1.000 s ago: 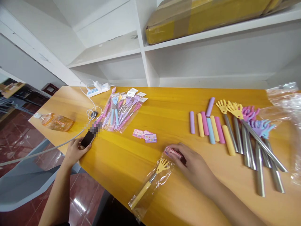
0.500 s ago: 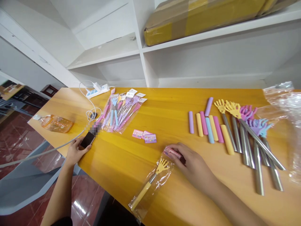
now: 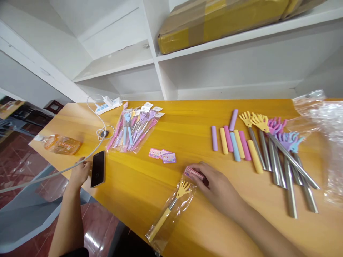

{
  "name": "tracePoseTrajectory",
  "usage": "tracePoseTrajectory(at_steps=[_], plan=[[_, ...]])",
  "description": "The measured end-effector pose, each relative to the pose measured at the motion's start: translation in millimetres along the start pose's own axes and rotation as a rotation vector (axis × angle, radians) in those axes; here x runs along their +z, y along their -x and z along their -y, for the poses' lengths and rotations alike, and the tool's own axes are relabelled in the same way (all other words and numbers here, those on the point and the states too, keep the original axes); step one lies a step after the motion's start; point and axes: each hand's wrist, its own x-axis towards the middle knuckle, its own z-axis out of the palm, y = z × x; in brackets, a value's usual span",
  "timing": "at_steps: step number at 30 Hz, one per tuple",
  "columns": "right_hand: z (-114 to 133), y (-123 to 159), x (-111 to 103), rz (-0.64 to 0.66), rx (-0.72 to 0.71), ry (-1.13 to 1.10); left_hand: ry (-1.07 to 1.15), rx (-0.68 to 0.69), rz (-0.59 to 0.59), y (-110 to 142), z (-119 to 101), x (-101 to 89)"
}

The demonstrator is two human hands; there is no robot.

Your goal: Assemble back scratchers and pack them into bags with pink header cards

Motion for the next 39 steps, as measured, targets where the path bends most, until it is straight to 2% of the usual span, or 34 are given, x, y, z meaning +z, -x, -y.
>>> tracePoseTrajectory(at_steps=[6,9,11,14,16,17,19,20,22,24,26,28,30,33,36,39], plan=[[-2.5,0.5,0.8,0.009,0.002,0.006,-0.025,-0.073,0.113,2.9,-34.3,13.9],[-2.9,0.4,1.2,0.004,0.002,-0.010,0.038,-0.013,0.096,-9.7,-40.2,11.3],[-2.2,0.0,1.6,-0.017,-0.006,-0.022,0.068,0.030,0.111,-18.3,-41.3,1.7],[-1.5,-1.8,2.3,-0.088,-0.005,-0.056,0.078,0.030,0.104,-17.0,-53.1,-29.6],[-1.8,-3.8,2.5,-0.160,0.029,-0.103,0.200,-0.022,-0.003,-2.3,-77.1,-57.5],[-1.9,-4.8,2.3,-0.191,0.057,-0.129,0.348,0.012,0.001,8.9,-95.9,-70.4],[-1.5,-6.4,1.8,-0.245,0.117,-0.188,0.560,0.245,0.183,35.1,-147.3,-86.8],[-0.8,-6.9,1.6,-0.263,0.142,-0.223,0.627,0.383,0.266,48.2,-178.6,-88.0],[1.0,-7.1,1.3,-0.278,0.180,-0.311,0.742,0.527,0.443,68.7,-245.4,-75.4],[2.4,-6.5,0.8,-0.278,0.193,-0.400,0.842,0.623,0.541,78.1,-306.4,-48.9],[2.4,-5.8,-0.5,-0.256,0.188,-0.457,0.992,0.651,0.637,78.1,-351.6,-19.5],[0.5,-5.7,-3.6,-0.271,0.138,-0.420,1.137,0.676,0.815,74.5,-378.8,4.1],[-3.0,-6.5,-8.4,-0.345,0.009,-0.235,1.259,0.663,0.917,72.1,-391.6,19.3],[-8.8,-7.7,-16.3,-0.458,-0.222,0.155,1.352,0.617,0.882,72.6,-394.4,31.0],[-11.5,-7.1,-21.2,-0.437,-0.334,0.359,1.346,0.641,0.843,72.6,-389.0,38.1],[-10.0,-5.5,-22.7,-0.371,-0.379,0.407,1.355,0.619,0.890,69.6,-384.5,42.7]])
